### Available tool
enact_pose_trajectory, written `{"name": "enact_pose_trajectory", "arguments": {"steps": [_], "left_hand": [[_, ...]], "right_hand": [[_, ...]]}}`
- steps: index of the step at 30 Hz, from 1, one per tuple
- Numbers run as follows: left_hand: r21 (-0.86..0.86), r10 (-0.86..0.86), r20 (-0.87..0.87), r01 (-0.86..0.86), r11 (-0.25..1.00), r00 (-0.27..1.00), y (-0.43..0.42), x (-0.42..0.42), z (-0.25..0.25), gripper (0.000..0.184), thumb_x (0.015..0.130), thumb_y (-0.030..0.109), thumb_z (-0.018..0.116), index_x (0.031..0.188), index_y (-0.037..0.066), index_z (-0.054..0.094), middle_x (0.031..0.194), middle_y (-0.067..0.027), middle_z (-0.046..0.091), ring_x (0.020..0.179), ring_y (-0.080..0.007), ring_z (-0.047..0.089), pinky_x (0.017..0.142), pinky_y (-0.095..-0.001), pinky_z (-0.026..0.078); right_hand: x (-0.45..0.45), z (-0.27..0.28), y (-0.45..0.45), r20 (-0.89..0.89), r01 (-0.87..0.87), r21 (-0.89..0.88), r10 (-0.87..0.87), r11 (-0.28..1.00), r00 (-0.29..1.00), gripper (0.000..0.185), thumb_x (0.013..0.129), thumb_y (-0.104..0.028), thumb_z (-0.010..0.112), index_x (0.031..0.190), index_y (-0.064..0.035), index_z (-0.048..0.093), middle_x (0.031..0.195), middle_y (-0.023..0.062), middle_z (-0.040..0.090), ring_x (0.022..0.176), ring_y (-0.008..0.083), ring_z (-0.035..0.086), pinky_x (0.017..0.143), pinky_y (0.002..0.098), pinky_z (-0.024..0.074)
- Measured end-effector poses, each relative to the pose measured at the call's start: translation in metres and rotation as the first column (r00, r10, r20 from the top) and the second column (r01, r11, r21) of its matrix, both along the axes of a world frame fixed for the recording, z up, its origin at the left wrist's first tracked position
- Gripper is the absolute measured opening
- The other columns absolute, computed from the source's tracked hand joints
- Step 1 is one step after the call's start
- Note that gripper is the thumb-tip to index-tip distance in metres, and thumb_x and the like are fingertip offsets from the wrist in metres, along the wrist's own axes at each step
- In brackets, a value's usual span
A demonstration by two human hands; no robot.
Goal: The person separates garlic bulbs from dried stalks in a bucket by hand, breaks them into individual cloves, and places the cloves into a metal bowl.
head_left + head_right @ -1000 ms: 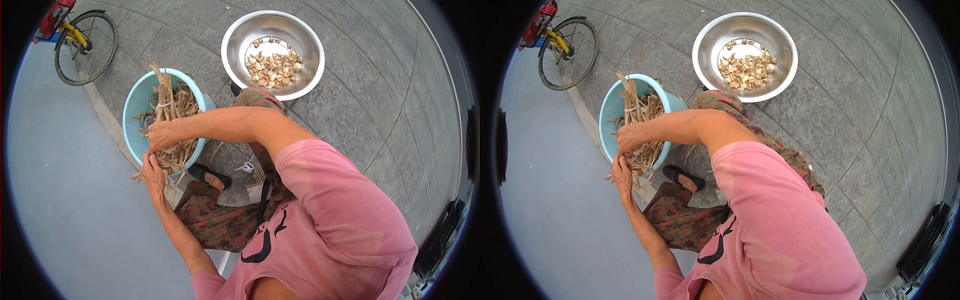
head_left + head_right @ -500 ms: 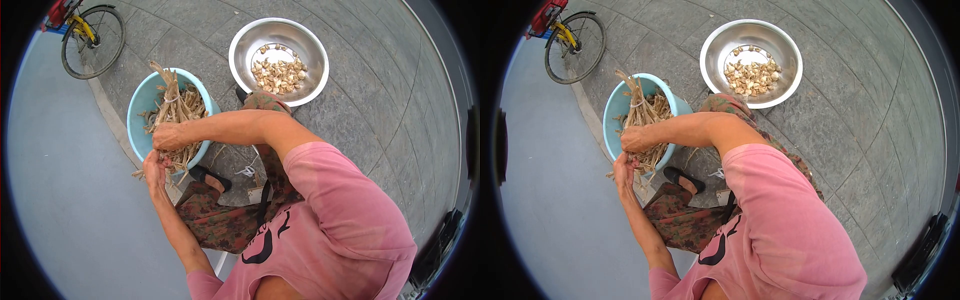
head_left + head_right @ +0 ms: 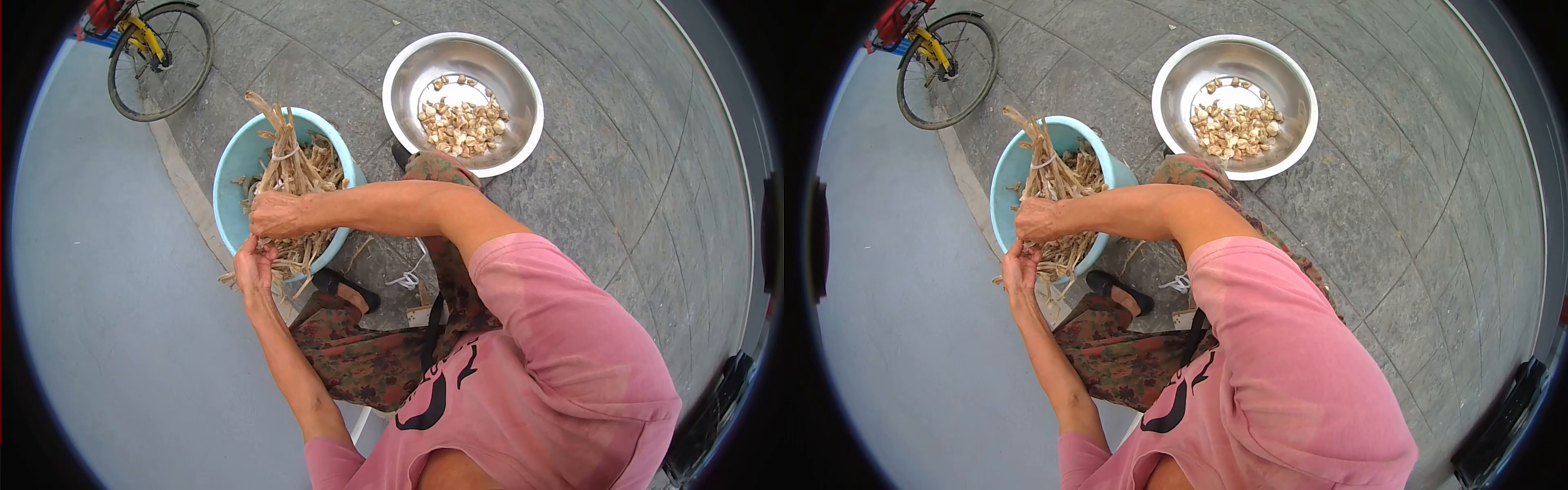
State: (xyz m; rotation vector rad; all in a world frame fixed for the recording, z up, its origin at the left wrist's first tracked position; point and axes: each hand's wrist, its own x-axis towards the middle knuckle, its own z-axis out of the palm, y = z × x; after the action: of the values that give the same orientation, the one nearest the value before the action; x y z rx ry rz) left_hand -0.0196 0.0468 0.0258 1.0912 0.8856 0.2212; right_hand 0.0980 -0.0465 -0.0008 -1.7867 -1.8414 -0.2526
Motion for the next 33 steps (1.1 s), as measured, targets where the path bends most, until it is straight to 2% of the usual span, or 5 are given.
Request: {"name": "enact_pose_trajectory", "arguments": {"steps": [15, 18, 24, 29, 33], "left_hand": [[-0.112, -0.119, -0.005, 0.118, 0.987, 0.993, 0.000, -0.006, -0.006, 0.012, 0.087, 0.011, 0.041, 0.091, 0.002, 0.048, 0.085, -0.0066, 0.051, 0.060, -0.0164, 0.043, 0.047, -0.0273, 0.034], [-0.034, -0.069, 0.033, 0.070, 0.997, 0.997, -0.011, -0.005, -0.007, 0.018, 0.090, 0.015, 0.040, 0.097, 0.001, 0.049, 0.089, -0.0066, 0.052, 0.060, -0.0140, 0.043, 0.047, -0.0264, 0.035], [0.577, -0.095, 0.018, 0.067, 0.814, 0.995, -0.022, 0.007, -0.005, 0.021, 0.087, 0.014, 0.052, 0.102, -0.001, 0.051, 0.078, -0.0027, 0.053, 0.056, -0.0073, 0.044, 0.047, -0.0211, 0.036], [0.306, 0.079, 0.247, -0.155, 0.939, 0.966, -0.026, 0.017, 0.006, 0.016, 0.085, 0.014, 0.056, 0.092, -0.001, 0.055, 0.065, 0.0006, 0.050, 0.050, -0.0045, 0.040, 0.043, -0.0200, 0.034], [0.587, -0.033, 0.169, -0.074, 0.806, 0.985, -0.027, 0.017, 0.011, 0.015, 0.087, 0.010, 0.050, 0.097, 0.000, 0.055, 0.064, 0.0024, 0.049, 0.047, -0.0030, 0.037, 0.040, -0.0184, 0.030]], "right_hand": [[0.016, 0.011, -0.020, 0.080, -0.204, 0.153, 0.193, 0.967, 0.978, 0.007, 0.060, -0.010, 0.061, 0.064, -0.0041, 0.060, 0.065, 0.0076, 0.059, 0.072, 0.0226, 0.059, 0.066, 0.0327, 0.0456], [0.015, 0.011, -0.019, 0.040, -0.171, 0.098, 0.167, 0.980, 0.985, 0.008, 0.062, -0.011, 0.060, 0.065, -0.0035, 0.060, 0.065, 0.0079, 0.059, 0.072, 0.0227, 0.060, 0.066, 0.0330, 0.0455], [0.012, 0.004, -0.013, -0.192, 0.026, 0.014, -0.022, 1.000, 0.981, 0.014, 0.073, -0.014, 0.054, 0.075, 0.0002, 0.054, 0.061, 0.0150, 0.058, 0.058, 0.0307, 0.060, 0.054, 0.0393, 0.0460], [0.008, 0.016, -0.014, -0.378, 0.084, -0.037, -0.092, 0.996, 0.921, 0.016, 0.080, -0.015, 0.049, 0.076, 0.0005, 0.050, 0.061, 0.0183, 0.057, 0.059, 0.0350, 0.058, 0.053, 0.0425, 0.0434], [0.013, 0.026, -0.015, -0.471, 0.040, -0.022, -0.046, 0.999, 0.881, 0.016, 0.081, -0.015, 0.050, 0.079, 0.0005, 0.052, 0.063, 0.0203, 0.057, 0.064, 0.0379, 0.057, 0.055, 0.0444, 0.0420]]}}
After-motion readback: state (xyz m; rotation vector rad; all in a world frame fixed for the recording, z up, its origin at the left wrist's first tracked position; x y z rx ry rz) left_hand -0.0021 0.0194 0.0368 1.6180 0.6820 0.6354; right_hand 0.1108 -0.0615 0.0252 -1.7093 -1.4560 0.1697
